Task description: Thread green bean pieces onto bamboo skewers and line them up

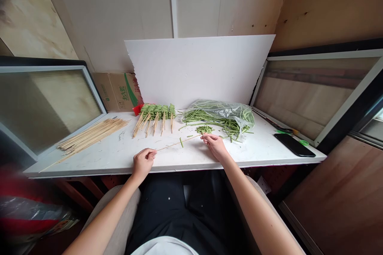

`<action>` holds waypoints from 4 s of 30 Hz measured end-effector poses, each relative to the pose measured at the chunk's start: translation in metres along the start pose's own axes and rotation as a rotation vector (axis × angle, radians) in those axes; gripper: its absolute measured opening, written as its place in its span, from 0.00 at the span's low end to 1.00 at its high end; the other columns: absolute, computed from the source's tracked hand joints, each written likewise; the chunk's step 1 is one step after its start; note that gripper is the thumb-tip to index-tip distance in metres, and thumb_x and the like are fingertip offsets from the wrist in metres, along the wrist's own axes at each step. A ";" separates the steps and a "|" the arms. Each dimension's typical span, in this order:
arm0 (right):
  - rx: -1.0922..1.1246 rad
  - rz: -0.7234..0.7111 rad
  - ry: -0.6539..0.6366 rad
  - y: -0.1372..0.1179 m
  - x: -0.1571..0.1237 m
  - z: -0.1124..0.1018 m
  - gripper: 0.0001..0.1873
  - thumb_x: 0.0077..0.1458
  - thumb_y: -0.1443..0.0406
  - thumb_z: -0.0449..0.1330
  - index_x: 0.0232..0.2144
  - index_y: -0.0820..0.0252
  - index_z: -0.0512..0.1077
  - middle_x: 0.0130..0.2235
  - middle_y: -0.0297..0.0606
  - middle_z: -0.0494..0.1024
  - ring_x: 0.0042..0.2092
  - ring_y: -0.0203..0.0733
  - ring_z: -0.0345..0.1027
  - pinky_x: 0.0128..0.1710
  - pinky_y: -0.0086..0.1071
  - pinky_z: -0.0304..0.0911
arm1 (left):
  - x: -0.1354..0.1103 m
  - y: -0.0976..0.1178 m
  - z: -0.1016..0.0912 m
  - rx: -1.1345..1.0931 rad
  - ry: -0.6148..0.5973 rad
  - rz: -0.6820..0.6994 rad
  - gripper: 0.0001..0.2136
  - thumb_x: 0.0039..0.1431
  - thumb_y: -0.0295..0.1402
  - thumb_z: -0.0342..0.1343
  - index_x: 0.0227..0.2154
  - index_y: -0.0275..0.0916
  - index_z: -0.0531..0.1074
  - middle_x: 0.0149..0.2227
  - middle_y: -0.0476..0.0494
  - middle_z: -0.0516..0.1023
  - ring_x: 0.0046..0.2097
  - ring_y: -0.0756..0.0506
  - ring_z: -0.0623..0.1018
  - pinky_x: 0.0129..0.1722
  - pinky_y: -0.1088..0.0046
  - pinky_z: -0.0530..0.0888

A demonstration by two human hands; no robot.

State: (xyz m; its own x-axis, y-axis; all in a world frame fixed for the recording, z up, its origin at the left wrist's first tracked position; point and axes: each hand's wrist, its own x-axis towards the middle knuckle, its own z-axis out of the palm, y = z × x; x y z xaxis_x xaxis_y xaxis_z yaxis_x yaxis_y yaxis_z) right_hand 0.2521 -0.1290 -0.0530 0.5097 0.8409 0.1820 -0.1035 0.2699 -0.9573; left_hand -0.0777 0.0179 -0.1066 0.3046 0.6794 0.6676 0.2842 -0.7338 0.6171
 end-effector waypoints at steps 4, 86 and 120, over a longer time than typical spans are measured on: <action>-0.043 -0.010 0.027 0.001 0.001 -0.001 0.19 0.45 0.47 0.75 0.31 0.53 0.84 0.38 0.41 0.81 0.39 0.43 0.68 0.40 0.35 0.65 | 0.000 0.001 0.000 0.007 0.003 0.003 0.13 0.58 0.22 0.51 0.31 0.41 0.80 0.32 0.48 0.84 0.31 0.46 0.82 0.34 0.72 0.76; -0.197 0.055 0.020 0.009 -0.022 0.072 0.27 0.38 0.42 0.77 0.24 0.58 0.78 0.31 0.41 0.81 0.34 0.43 0.69 0.32 0.36 0.63 | 0.001 0.003 0.000 0.020 -0.040 -0.026 0.14 0.57 0.18 0.50 0.30 0.42 0.77 0.32 0.48 0.84 0.35 0.46 0.83 0.34 0.73 0.75; -1.550 -0.458 -0.195 0.024 0.026 0.043 0.20 0.69 0.65 0.50 0.48 0.56 0.83 0.51 0.48 0.83 0.54 0.59 0.68 0.51 0.45 0.60 | 0.002 0.012 0.000 0.050 -0.025 -0.049 0.08 0.66 0.27 0.56 0.34 0.42 0.79 0.32 0.46 0.83 0.32 0.47 0.80 0.34 0.73 0.70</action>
State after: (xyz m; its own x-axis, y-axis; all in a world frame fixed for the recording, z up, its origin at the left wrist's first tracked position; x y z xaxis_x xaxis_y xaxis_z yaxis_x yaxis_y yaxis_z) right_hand 0.2259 -0.0801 -0.0614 0.1318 0.9034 0.4080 0.9904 -0.1030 -0.0920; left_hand -0.0739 0.0101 -0.0978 0.3112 0.7149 0.6261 0.3441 -0.6989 0.6270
